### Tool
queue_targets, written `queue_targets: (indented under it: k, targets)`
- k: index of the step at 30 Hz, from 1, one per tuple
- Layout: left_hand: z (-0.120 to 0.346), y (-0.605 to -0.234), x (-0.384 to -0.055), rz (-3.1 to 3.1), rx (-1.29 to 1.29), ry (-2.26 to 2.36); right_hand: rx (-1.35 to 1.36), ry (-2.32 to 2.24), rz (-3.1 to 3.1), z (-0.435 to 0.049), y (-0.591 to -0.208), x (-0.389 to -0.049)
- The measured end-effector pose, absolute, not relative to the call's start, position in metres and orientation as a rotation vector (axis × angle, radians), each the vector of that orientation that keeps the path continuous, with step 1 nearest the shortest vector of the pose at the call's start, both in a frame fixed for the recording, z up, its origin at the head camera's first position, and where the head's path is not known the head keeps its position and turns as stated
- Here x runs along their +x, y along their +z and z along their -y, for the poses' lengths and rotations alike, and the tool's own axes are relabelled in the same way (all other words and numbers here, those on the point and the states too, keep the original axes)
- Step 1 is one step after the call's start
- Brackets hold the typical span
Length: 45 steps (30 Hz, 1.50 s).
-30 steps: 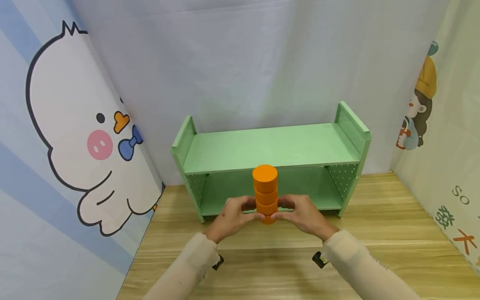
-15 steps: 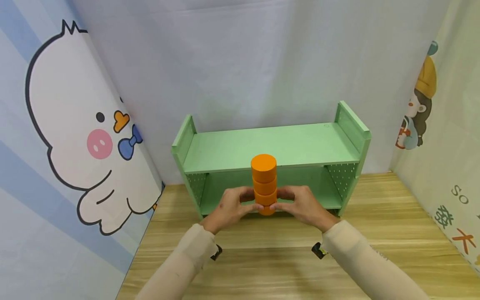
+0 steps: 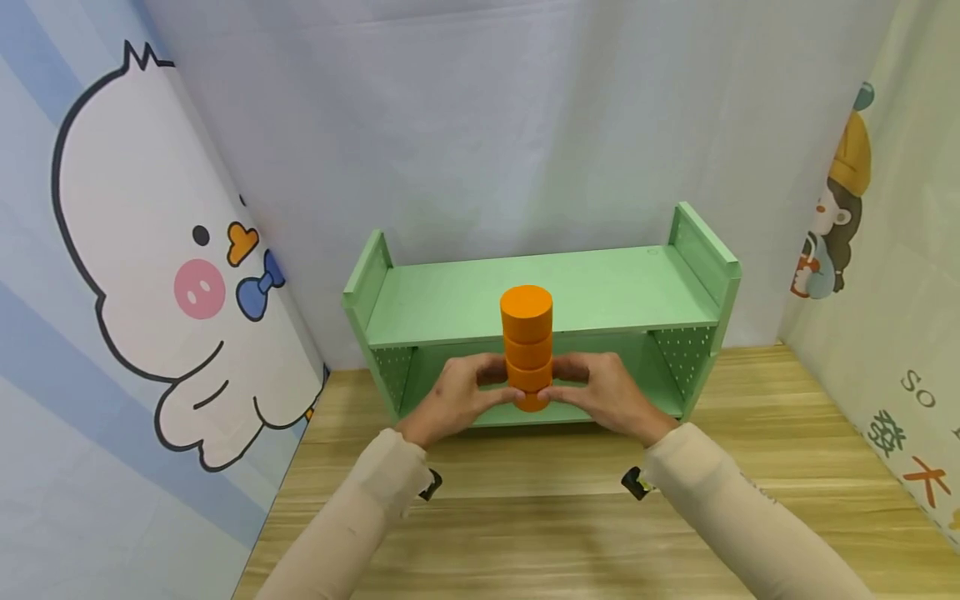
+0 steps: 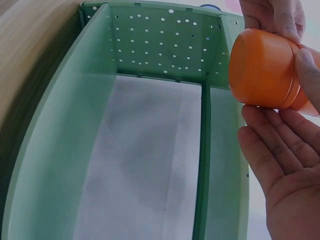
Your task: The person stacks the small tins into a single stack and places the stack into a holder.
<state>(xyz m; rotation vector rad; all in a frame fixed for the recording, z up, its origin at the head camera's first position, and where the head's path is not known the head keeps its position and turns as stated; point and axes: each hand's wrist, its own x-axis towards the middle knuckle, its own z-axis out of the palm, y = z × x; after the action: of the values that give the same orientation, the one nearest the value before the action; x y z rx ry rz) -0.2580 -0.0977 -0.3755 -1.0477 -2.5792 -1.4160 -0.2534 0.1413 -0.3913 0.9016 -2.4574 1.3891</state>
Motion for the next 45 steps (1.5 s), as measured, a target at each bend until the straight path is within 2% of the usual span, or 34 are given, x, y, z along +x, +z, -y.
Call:
queue_targets:
  k: [24,45]
  targets:
    - [0.099,-0.349,-0.274,2.552,-0.989,-1.426,0.869,1.413,2.483,-0.140,-0.357,-0.272]
    - [0.091,-0.343,-0.294,2.582,-0.884,-1.478,0.785,1.496,2.500,-0.140,-0.348,-0.291]
